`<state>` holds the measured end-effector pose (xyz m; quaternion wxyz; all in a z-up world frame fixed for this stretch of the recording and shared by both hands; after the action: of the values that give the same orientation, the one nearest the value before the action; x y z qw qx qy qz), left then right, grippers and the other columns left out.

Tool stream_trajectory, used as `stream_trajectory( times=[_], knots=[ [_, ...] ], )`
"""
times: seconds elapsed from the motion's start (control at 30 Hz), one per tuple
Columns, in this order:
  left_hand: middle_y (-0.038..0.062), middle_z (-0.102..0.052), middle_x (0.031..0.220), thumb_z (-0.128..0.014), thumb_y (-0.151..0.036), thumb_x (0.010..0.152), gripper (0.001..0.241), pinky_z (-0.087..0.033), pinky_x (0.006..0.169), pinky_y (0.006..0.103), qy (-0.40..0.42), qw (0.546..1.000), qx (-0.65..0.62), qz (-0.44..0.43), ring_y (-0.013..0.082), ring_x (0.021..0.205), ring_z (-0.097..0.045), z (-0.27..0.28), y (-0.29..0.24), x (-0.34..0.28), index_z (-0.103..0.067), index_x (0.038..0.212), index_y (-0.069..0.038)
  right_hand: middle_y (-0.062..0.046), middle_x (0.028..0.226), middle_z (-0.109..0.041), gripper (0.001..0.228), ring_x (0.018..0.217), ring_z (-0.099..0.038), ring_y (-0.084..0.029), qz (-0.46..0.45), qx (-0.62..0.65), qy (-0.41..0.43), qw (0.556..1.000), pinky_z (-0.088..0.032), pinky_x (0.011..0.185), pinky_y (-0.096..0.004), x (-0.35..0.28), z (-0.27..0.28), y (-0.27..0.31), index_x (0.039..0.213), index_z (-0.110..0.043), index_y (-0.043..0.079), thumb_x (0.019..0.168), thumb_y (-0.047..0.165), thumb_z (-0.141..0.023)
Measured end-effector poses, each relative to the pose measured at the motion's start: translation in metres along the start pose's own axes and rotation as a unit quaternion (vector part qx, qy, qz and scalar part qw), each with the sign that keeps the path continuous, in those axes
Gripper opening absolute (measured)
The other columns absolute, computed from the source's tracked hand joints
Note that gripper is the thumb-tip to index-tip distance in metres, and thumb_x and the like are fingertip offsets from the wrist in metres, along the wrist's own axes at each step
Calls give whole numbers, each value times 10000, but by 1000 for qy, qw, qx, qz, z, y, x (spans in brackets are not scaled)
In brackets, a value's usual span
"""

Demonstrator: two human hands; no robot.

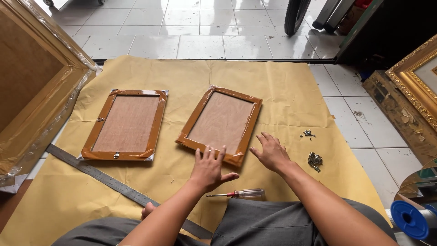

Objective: The person sits on the floor and uses a screwdriver to attach metal hanging hardware to the back of two wooden picture frames. They pick up the frames, position them, and tighten screws to secure the hardware.

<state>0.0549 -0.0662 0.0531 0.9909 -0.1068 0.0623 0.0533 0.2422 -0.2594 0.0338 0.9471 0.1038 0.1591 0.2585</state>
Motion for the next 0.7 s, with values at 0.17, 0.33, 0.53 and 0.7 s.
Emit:
stream_trajectory(
  times=[0.17,0.33,0.53,0.7],
  knots=[
    [146,-556,1664,-587,-758,1005,1033,-229,1314,707,-50,997,-17,-51,365,1626,-431,2,-4,4,-218,1810,-226,-43,1452,-677,405,1400,-659,-329,72,27,-6,997,-629,1054,-576,-21,11,17,1355,-751,233,1010,444,-754],
    [164,-285,1856,-505,-840,1024,1097,-235,1308,769,-10,997,-27,65,419,1731,-182,-9,50,3,-156,1821,-171,-9,1335,-681,394,1329,-694,-304,101,-65,34,992,-664,1014,-531,-29,-3,17,1234,-797,268,915,489,-865],
    [82,-138,1913,-464,-864,1034,1108,-320,1323,683,99,990,17,100,358,1766,-79,-13,44,-13,-148,1825,-156,-44,1461,-591,207,1389,-655,-382,99,-104,17,989,-657,1029,-538,-26,-20,12,1154,-823,274,988,393,-794],
    [135,-137,1902,-519,-901,980,1168,-286,1306,730,114,990,41,77,410,1756,-89,-19,35,-30,-128,1834,-205,-81,1226,-681,469,1278,-680,-364,210,-106,59,970,-639,1002,-550,-71,-5,58,1128,-821,216,925,637,-785]
  ],
)
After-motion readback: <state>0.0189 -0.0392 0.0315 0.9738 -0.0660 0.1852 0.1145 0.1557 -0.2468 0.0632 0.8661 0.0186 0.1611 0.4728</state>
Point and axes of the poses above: each hand's wrist, its own x-axis towards the middle knuckle, its own z-axis out of the back of the hand, y = z × x, the point moved 4 cm from there along x, towards the middle knuckle
